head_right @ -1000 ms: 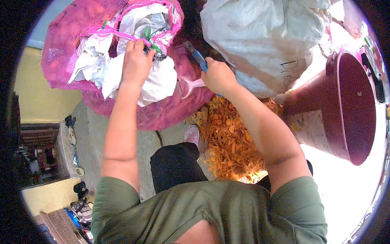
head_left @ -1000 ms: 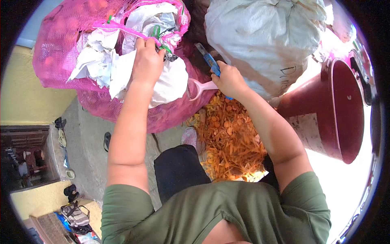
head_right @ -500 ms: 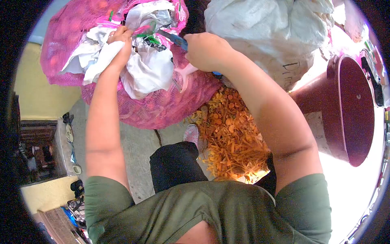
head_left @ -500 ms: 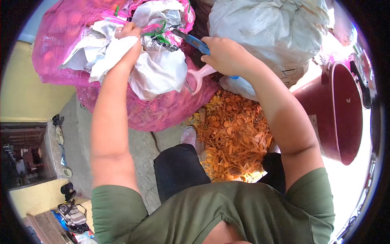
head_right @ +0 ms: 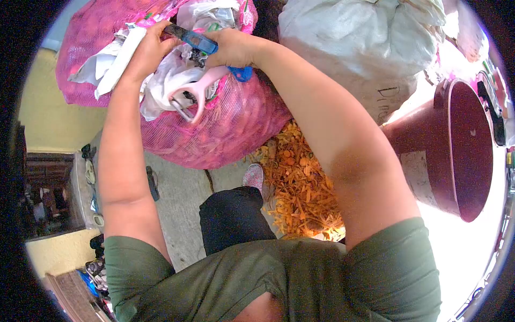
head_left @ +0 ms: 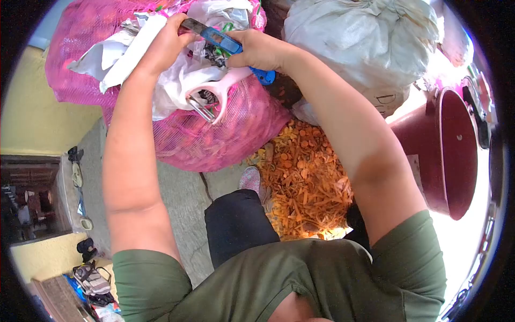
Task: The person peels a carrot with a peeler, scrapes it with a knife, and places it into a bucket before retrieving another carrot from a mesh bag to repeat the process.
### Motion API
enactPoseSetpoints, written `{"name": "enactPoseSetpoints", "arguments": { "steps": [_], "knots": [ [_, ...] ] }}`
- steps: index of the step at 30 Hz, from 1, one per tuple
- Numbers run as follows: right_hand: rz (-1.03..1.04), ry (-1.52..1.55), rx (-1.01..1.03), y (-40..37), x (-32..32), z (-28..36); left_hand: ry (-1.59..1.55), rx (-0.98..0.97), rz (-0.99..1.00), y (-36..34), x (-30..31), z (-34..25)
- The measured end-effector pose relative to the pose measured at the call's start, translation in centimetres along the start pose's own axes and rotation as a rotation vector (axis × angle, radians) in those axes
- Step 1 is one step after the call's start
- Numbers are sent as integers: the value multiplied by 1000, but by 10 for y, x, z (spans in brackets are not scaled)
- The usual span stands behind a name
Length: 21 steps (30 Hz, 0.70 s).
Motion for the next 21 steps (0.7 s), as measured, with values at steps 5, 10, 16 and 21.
{"name": "enactPoseSetpoints", "arguments": {
  "steps": [5, 10, 16, 21],
  "knots": [
    [16, 651, 28, 11, -18, -17, -173, 35, -207, -12, 11, 9],
    [115, 485, 81, -11, -24, -3, 122, -208, -314, -20, 13, -4],
    [147, 327, 77, -5, -24, 1, 356, -220, -338, -51, -6, -28],
    [58, 216, -74, -29, -22, -22, 400, -93, -324, -79, -8, -16]
  ]
}}
Point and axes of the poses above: each hand's wrist, its own y-axis towards the middle knuckle, its own x-axis out of the back of the hand, z = x × y, the point moved 9 cm from there along y, towards the middle knuckle, and after that the axes turned 15 degrees about z, right-handed, at the moved point
